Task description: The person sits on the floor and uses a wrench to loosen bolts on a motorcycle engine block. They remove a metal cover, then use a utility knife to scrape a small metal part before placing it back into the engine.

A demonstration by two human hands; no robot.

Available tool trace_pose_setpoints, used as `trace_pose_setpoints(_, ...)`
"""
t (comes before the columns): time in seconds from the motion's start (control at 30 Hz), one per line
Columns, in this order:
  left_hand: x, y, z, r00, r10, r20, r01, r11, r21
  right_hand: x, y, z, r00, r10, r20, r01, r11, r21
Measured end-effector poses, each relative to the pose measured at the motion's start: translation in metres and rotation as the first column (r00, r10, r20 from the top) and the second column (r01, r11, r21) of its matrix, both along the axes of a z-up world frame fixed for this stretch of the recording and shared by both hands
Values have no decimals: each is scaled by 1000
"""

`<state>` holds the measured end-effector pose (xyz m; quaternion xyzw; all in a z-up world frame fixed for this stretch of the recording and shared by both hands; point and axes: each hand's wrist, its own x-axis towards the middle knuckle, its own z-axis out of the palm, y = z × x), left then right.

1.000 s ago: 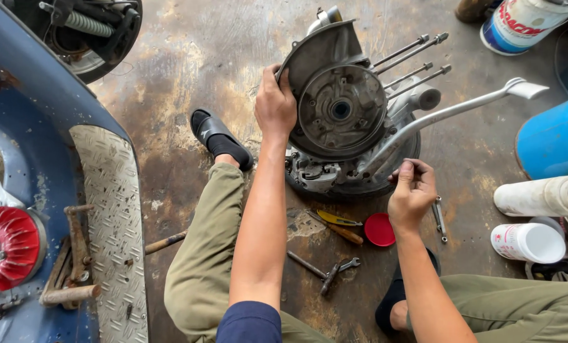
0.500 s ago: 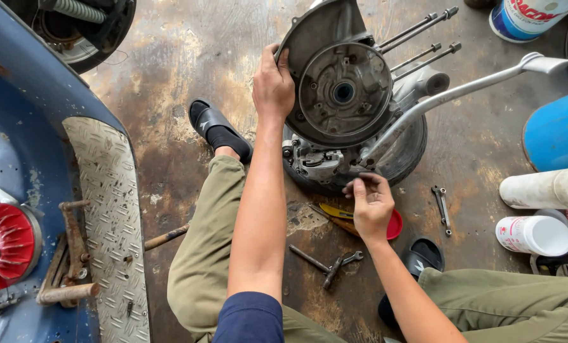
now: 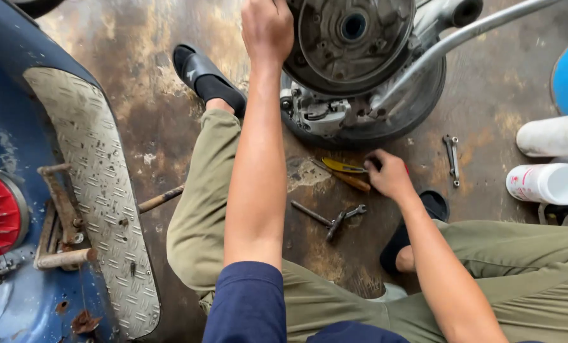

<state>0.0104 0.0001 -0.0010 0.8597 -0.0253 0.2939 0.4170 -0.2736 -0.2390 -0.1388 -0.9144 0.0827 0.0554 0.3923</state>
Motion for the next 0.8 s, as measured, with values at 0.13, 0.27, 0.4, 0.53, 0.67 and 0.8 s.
trace_pose_setpoints(0.13,-11,1,-5,998,-57,23,57,998,18,-45,20,-75,978,188,-89,-198,974,-114)
trace_pose_setpoints(0.27,-15,0,6,997,-52,58,51,999,11,-62,59,-98,886,298,-355,-396,885,-246)
trace_pose_setpoints(0.4,-21,-2,12,996,-62,65,61,998,6,-69,71,-118,919,272,-286,-359,877,-320)
trace_pose_setpoints(0.53,-29,-6,11,996,-50,74,48,999,25,-75,69,-129,921,268,-283,-353,880,-319)
trace_pose_setpoints(0.67,-38,-9,12,994,-33,104,28,999,45,-70,62,-110,942,203,-266,-247,958,-144)
trace_pose_setpoints(0.8,-40,-9,9,991,-27,133,18,998,68,-52,24,-83,992,-91,-86,86,995,-58)
